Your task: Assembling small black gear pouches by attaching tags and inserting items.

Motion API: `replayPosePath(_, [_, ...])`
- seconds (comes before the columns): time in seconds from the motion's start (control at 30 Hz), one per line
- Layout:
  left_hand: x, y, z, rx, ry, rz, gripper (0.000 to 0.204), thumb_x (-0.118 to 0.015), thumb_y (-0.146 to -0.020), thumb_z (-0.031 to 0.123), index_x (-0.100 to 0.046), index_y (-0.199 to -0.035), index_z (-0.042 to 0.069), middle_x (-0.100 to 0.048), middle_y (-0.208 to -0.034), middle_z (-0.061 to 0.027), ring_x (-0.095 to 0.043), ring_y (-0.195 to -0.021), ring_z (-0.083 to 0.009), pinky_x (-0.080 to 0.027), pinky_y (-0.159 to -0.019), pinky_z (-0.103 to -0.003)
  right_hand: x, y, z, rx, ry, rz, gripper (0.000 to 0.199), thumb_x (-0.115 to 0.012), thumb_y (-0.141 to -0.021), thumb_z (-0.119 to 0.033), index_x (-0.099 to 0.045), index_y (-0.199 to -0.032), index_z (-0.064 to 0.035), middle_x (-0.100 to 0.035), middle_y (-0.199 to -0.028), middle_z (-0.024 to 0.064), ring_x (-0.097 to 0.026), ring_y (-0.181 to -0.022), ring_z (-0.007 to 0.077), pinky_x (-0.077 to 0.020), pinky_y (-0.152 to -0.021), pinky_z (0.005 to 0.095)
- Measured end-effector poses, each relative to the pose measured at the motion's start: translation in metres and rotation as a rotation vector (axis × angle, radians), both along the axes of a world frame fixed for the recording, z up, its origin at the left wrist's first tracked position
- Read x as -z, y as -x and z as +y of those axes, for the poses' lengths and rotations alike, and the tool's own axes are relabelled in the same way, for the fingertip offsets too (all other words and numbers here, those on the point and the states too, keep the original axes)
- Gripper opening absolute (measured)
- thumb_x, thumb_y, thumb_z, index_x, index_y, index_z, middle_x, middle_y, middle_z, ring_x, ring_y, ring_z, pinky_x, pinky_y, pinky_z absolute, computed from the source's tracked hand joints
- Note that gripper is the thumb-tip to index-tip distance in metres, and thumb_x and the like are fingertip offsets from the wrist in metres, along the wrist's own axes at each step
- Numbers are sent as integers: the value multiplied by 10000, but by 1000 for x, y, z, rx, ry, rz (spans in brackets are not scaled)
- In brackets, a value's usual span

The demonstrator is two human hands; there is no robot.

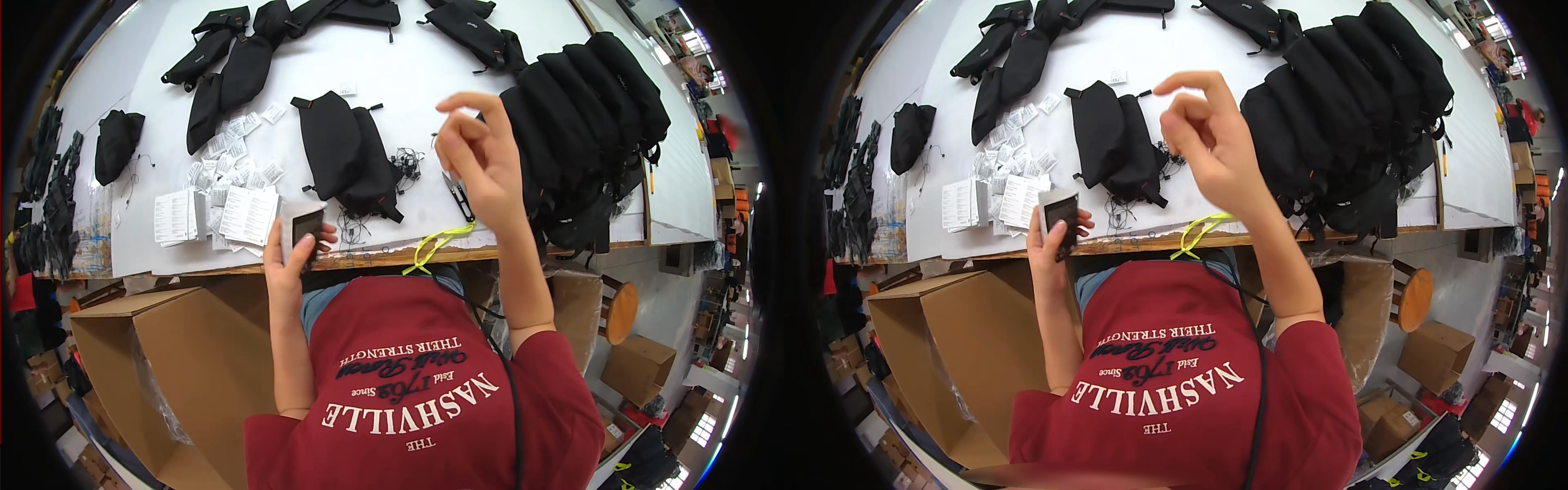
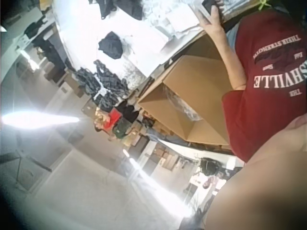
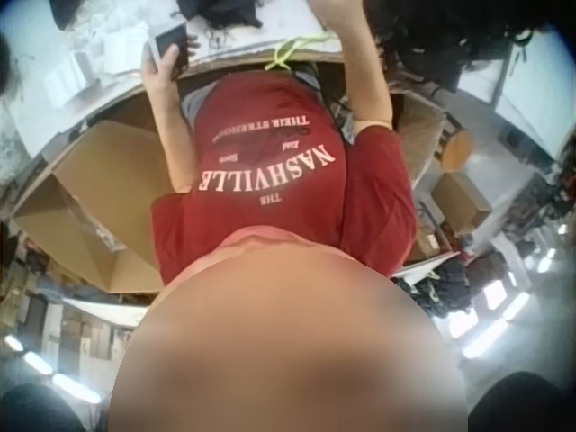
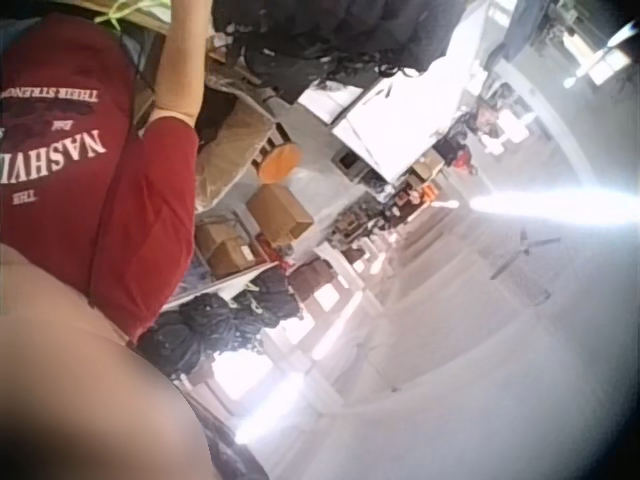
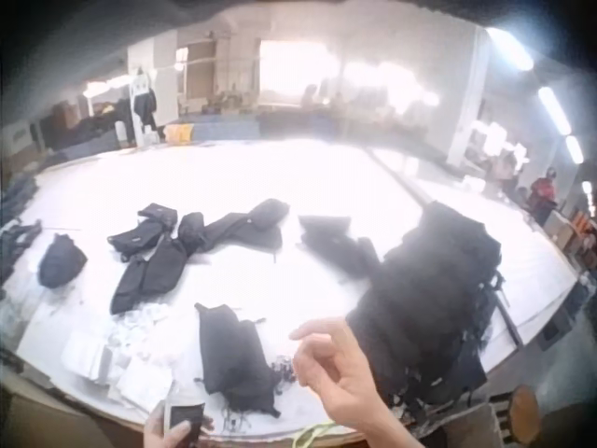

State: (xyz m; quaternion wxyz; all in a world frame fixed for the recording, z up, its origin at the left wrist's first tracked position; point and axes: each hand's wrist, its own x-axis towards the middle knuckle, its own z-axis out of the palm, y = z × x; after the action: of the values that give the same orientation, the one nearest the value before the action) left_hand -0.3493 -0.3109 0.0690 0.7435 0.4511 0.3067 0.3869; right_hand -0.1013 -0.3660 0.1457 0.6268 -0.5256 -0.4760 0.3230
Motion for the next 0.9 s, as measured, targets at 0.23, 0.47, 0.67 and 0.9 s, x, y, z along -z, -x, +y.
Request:
replayPosePath(0.23, [-9, -16, -8, -25, -146, 238, 81, -660, -842, 1, -618, -892, -47, -522, -856, 21, -505, -758, -42, -406, -676, -179, 58, 30, -22, -129, 144, 178, 253, -443, -947, -11, -417, -1194, -57, -508, -810, 35, -476, -697, 83, -420, -658, 210])
replayPosePath(0.47, [-23, -30, -23, -98, -227, 284, 113, -675, -844, 31, -608, -925, -9, -599, -839, 4, -558, -753, -41, -453, -669, -185, 52, 60, -18, -159, 148, 53, 314, -533, -898, 14, -444, -1192, -48, -550, -728, 60, -547, -621, 104, -446, -572, 241])
replayPosePath(0.67, [-20, -31, -29, -88, -183, 357, 169, -681, -847, 69, -594, -979, 11, -620, -843, 6, -571, -739, -35, -460, -631, -179, 49, 63, -16, -85, 144, -133, 331, -555, -884, 12, -469, -1202, -24, -570, -737, 52, -535, -629, 89, -423, -585, 220])
replayPosePath(0.9, [-16, -32, -31, -92, -218, 334, 174, -679, -847, 70, -582, -980, 15, -631, -834, 4, -563, -718, -24, -426, -593, -164, 54, 66, -17, -25, 98, -204, 326, -557, -878, 19, -479, -1192, -27, -566, -724, 44, -504, -617, 94, -403, -572, 223])
